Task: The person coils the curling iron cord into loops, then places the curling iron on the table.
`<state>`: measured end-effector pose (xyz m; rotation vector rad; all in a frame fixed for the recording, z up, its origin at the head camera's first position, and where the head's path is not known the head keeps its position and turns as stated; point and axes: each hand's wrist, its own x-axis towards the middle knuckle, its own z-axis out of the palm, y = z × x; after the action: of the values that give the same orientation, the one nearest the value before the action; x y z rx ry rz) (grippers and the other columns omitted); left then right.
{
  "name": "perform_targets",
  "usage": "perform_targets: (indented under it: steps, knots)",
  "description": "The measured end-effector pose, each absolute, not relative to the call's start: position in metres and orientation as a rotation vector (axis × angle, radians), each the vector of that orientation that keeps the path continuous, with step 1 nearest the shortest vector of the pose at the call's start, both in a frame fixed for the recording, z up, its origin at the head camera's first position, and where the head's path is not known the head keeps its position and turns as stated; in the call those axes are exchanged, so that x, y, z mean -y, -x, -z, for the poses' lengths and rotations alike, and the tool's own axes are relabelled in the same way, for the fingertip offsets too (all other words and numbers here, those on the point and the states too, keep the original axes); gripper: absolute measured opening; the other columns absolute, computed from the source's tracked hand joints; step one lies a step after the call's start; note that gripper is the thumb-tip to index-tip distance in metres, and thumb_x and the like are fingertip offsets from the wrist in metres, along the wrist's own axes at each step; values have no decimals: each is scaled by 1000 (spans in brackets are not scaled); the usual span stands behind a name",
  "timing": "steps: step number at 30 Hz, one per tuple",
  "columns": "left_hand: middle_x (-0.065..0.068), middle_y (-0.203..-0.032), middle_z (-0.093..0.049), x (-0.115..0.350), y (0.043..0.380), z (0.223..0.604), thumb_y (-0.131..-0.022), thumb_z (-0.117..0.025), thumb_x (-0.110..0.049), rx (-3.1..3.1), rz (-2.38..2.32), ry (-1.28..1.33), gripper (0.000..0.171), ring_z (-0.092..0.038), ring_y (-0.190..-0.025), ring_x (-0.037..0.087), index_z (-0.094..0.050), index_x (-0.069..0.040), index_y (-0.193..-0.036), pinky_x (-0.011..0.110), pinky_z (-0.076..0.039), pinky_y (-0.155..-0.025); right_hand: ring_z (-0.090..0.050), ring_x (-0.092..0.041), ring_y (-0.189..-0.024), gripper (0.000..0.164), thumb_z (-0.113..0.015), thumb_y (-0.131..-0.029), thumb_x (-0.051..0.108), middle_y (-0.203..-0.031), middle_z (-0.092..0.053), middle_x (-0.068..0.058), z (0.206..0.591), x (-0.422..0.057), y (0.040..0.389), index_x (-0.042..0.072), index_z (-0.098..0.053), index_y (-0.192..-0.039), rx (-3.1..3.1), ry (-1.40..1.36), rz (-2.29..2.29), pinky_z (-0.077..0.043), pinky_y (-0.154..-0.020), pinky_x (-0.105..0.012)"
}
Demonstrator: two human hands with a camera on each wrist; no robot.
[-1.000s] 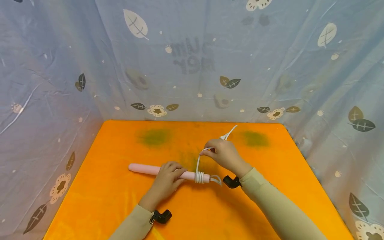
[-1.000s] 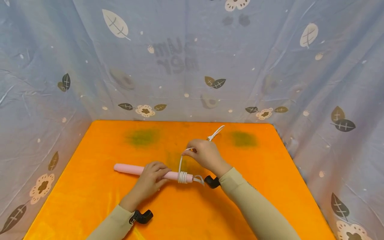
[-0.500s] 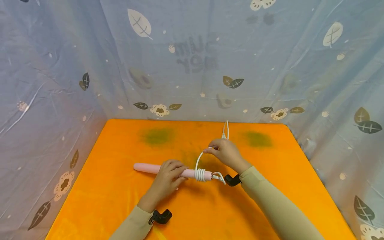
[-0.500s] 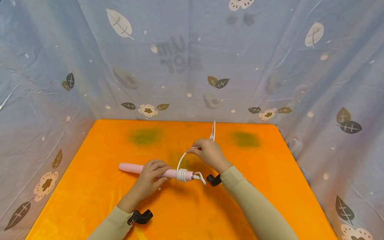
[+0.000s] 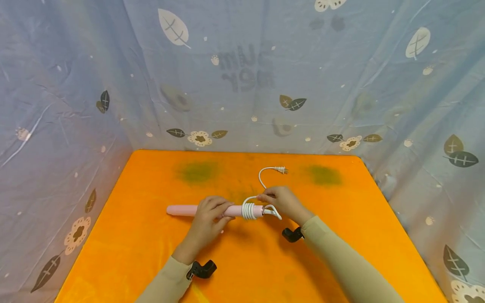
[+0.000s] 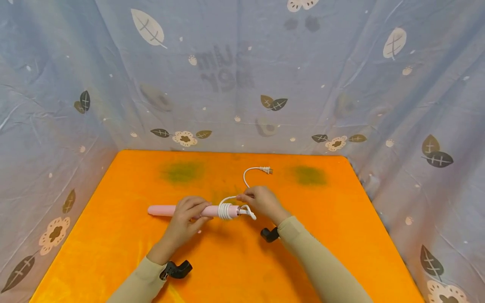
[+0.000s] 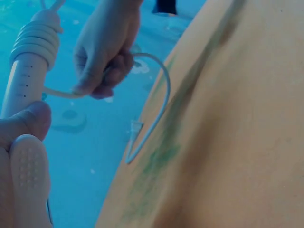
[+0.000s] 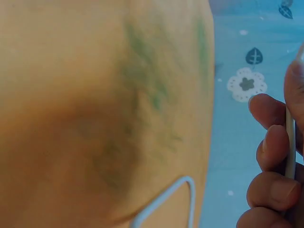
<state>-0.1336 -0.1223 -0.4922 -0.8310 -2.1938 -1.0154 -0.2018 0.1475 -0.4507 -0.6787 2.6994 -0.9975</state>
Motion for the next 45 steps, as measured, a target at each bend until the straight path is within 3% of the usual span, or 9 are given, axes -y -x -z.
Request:
perform_targets:
  steps: [4,7,11,18,23,28,35,41,45]
  knots:
    - [1,-111,-64,122,135,490,-76,-82,-17,2176,1044,797,39,-53,-106,26,-72,-10,-113,46,-38,-91,-55,-9,-65,13,-66,-92,17,-76,-66,5,460,-146,191,13,-71,-82,-2773,896,965,-48,-63,-28]
    - [0,-111,-64,121,136,489,-76,-83,-15,2161,1051,782,39,-53,-105,25,-72,-11,-113,46,-37,-92,-44,-6,-59,11,-64,-87,1,-70,-61,2,467,-144,183,7,-68,-78,-2782,946,994,-40,-56,-24]
    - [0,-110,-64,119,137,489,-74,-84,-13,2155,1050,756,39,-53,-105,25,-72,-10,-111,46,-38,-91,-40,-4,-58,16,-61,-95,12,-73,-62,3,474,-139,172,9,-70,-82,-2783,864,991,-36,-54,-23]
    - [2,-109,-64,117,140,489,-73,-84,-11,2177,1062,682,40,-53,-105,28,-72,-8,-111,48,-38,-91,-59,-5,-72,32,-52,-99,40,-87,-70,8,482,-129,158,17,-75,-94,-2692,868,993,-49,-65,-27]
    - [4,-108,-64,115,141,486,-72,-85,-12,2180,1061,637,41,-53,-105,29,-73,-7,-111,49,-38,-91,-49,-1,-59,36,-51,-98,42,-68,-61,11,481,-121,148,17,-73,-87,-2747,1005,921,-44,-57,-23]
    - [7,-108,-65,114,143,484,-73,-85,-13,2175,1057,593,40,-53,-107,31,-73,-5,-110,50,-37,-92,-35,-2,-51,34,-55,-97,41,-54,-36,13,471,-116,138,18,-60,-72,-2827,1084,842,-35,-51,-20]
    - [7,-107,-65,114,149,486,-73,-85,-15,2190,1024,572,38,-53,-107,30,-73,-5,-108,50,-37,-91,-32,1,-49,32,-64,-94,32,-55,-34,14,458,-112,129,23,-46,-69,-2944,1225,741,-30,-47,-17]
    - [6,-106,-65,113,155,490,-71,-86,-13,2197,993,561,40,-53,-106,30,-73,-6,-108,50,-38,-89,-38,1,-52,21,-66,-93,21,-64,-46,12,454,-109,123,18,-52,-78,-3017,1342,620,-34,-48,-16]
    - [5,-103,-64,111,158,496,-71,-87,-13,2224,968,571,40,-54,-104,30,-73,-7,-107,51,-38,-86,-36,-1,-51,21,-67,-92,17,-61,-39,11,450,-108,122,15,-52,-78,-3040,1391,617,-33,-48,-17]
